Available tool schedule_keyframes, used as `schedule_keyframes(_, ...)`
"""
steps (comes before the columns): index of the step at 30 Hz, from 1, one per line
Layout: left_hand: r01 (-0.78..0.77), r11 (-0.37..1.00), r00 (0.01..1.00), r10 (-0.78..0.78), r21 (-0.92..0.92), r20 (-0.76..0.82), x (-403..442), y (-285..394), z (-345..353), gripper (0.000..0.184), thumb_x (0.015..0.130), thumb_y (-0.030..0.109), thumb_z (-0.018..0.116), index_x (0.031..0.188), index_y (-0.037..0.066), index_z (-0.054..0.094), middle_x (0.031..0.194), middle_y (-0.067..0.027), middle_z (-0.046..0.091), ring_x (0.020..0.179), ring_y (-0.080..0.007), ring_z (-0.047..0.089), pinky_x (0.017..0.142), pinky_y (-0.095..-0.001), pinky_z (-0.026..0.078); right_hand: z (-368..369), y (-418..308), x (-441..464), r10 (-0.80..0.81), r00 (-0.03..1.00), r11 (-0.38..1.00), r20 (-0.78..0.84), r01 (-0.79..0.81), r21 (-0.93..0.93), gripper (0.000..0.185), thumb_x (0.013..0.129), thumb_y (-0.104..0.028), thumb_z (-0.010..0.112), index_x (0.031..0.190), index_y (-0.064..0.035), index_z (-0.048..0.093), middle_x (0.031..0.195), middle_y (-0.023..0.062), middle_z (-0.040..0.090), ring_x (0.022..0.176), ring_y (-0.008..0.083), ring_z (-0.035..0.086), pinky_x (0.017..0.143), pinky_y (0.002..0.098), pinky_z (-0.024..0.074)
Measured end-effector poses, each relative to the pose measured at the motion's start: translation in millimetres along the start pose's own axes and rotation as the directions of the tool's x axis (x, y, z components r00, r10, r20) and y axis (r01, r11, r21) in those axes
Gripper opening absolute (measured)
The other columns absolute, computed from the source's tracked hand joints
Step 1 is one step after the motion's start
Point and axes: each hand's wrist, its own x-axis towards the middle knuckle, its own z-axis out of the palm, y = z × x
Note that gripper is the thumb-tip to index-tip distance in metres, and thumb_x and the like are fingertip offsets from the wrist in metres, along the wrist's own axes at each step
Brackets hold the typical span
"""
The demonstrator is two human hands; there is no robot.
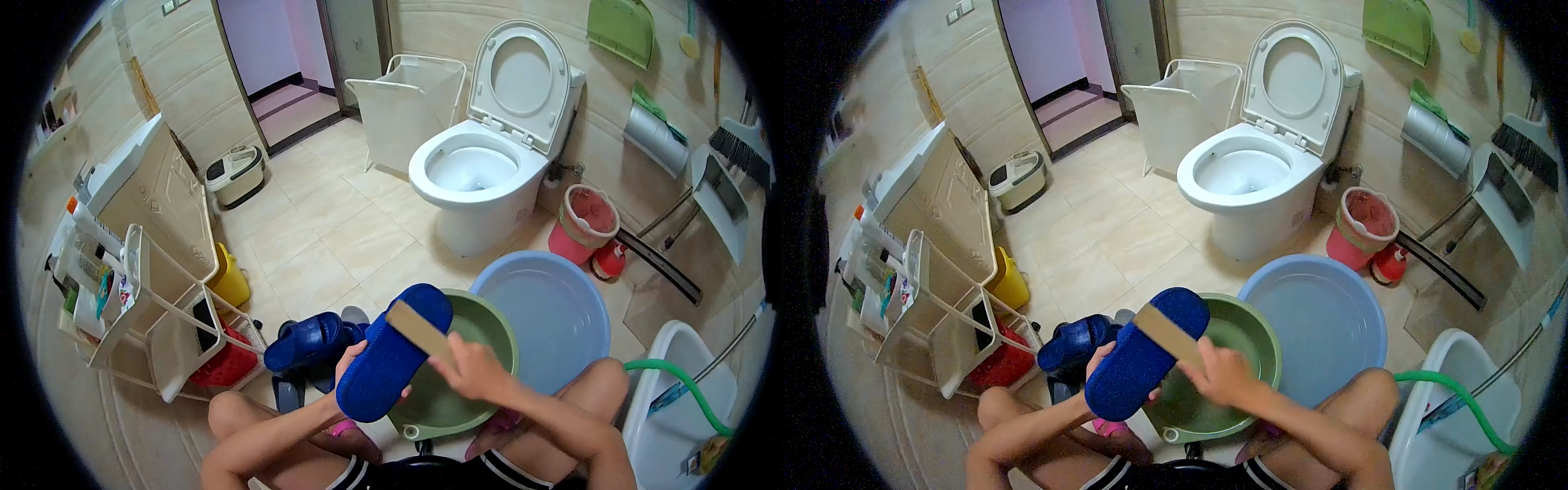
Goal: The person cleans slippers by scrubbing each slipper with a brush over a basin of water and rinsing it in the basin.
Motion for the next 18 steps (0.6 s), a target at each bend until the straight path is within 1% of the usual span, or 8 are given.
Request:
schedule_keyframes(2,0.037,0.999,0.999,-0.037,-0.004,-0.009,0.1,0.1,2.7,0.070,0.085,0.051,0.041,0.134,0.001,0.037,0.117,-0.0261,0.052,0.087,-0.0438,0.058,0.072,-0.0459,0.052,-5.4,14.4,11.1,0.074,0.994,0.994,-0.081,-0.081,-0.077,0.038,0.088,-0.036,0.054,0.088,0.0012,0.043,0.065,0.0272,0.055,0.065,0.0478,0.056,0.060,0.0507,0.0443)
schedule_keyframes(4,0.068,0.998,0.998,-0.068,-0.007,-0.007,2.6,-0.1,3.3,0.070,0.085,0.051,0.040,0.134,0.001,0.038,0.117,-0.0256,0.052,0.087,-0.0434,0.058,0.072,-0.0458,0.052,-5.9,20.3,14.2,0.085,0.989,0.989,-0.121,-0.099,-0.113,0.039,0.089,-0.036,0.053,0.087,0.0011,0.043,0.066,0.0270,0.056,0.067,0.0475,0.057,0.061,0.0508,0.0448)
schedule_keyframes(6,0.051,0.998,0.998,-0.051,0.022,0.019,5.9,0.0,0.3,0.069,0.084,0.051,0.040,0.133,0.002,0.039,0.117,-0.0247,0.053,0.086,-0.0425,0.059,0.073,-0.0462,0.052,-2.8,15.0,10.4,0.111,0.992,0.991,-0.060,-0.115,-0.066,0.043,0.090,-0.043,0.049,0.091,-0.0003,0.043,0.068,0.0272,0.059,0.065,0.0451,0.059,0.061,0.0527,0.0466)
schedule_keyframes(8,0.010,0.999,1.000,-0.010,0.037,0.006,5.6,0.9,-2.1,0.069,0.084,0.051,0.040,0.132,0.002,0.040,0.116,-0.0246,0.053,0.086,-0.0424,0.059,0.073,-0.0470,0.052,5.4,-0.3,-1.1,0.094,0.995,0.995,-0.018,-0.094,-0.027,0.043,0.090,-0.042,0.050,0.091,0.0008,0.043,0.068,0.0281,0.058,0.066,0.0457,0.059,0.062,0.0533,0.0461)
schedule_keyframes(10,-0.018,0.999,1.000,0.019,0.052,-0.013,5.3,0.5,-3.0,0.069,0.084,0.052,0.040,0.131,0.002,0.041,0.116,-0.0245,0.053,0.085,-0.0423,0.058,0.073,-0.0478,0.051,16.9,-6.0,-10.1,-0.013,0.997,0.998,0.073,0.008,0.069,0.043,0.090,-0.041,0.051,0.090,0.0019,0.043,0.065,0.0280,0.057,0.064,0.0461,0.058,0.059,0.0529,0.0460)
schedule_keyframes(15,0.006,1.000,0.998,-0.007,-0.016,-0.055,8.3,1.4,8.6,0.069,0.084,0.053,0.040,0.130,0.001,0.042,0.111,-0.0247,0.056,0.082,-0.0419,0.059,0.070,-0.0486,0.052,8.6,13.8,14.9,-0.006,0.999,0.995,-0.043,0.001,-0.103,0.042,0.089,-0.039,0.052,0.087,0.0012,0.042,0.063,0.0262,0.057,0.061,0.0452,0.058,0.055,0.0509,0.0465)
schedule_keyframes(16,0.014,1.000,0.999,-0.015,-0.024,-0.049,8.0,3.2,8.6,0.070,0.083,0.054,0.041,0.129,0.001,0.042,0.111,-0.0249,0.056,0.082,-0.0415,0.059,0.069,-0.0483,0.052,8.3,8.9,14.0,-0.013,0.999,0.994,-0.040,0.009,-0.105,0.042,0.089,-0.039,0.052,0.087,0.0012,0.042,0.063,0.0262,0.057,0.061,0.0452,0.058,0.055,0.0509,0.0465)
schedule_keyframes(18,-0.013,1.000,0.998,0.014,0.013,-0.067,7.1,9.0,4.9,0.070,0.083,0.055,0.041,0.129,0.001,0.043,0.110,-0.0247,0.056,0.081,-0.0413,0.060,0.069,-0.0485,0.052,8.7,-7.6,4.7,0.032,0.999,0.999,0.031,-0.032,0.015,0.042,0.089,-0.040,0.052,0.087,0.0005,0.041,0.064,0.0268,0.057,0.062,0.0444,0.059,0.056,0.0510,0.0470)
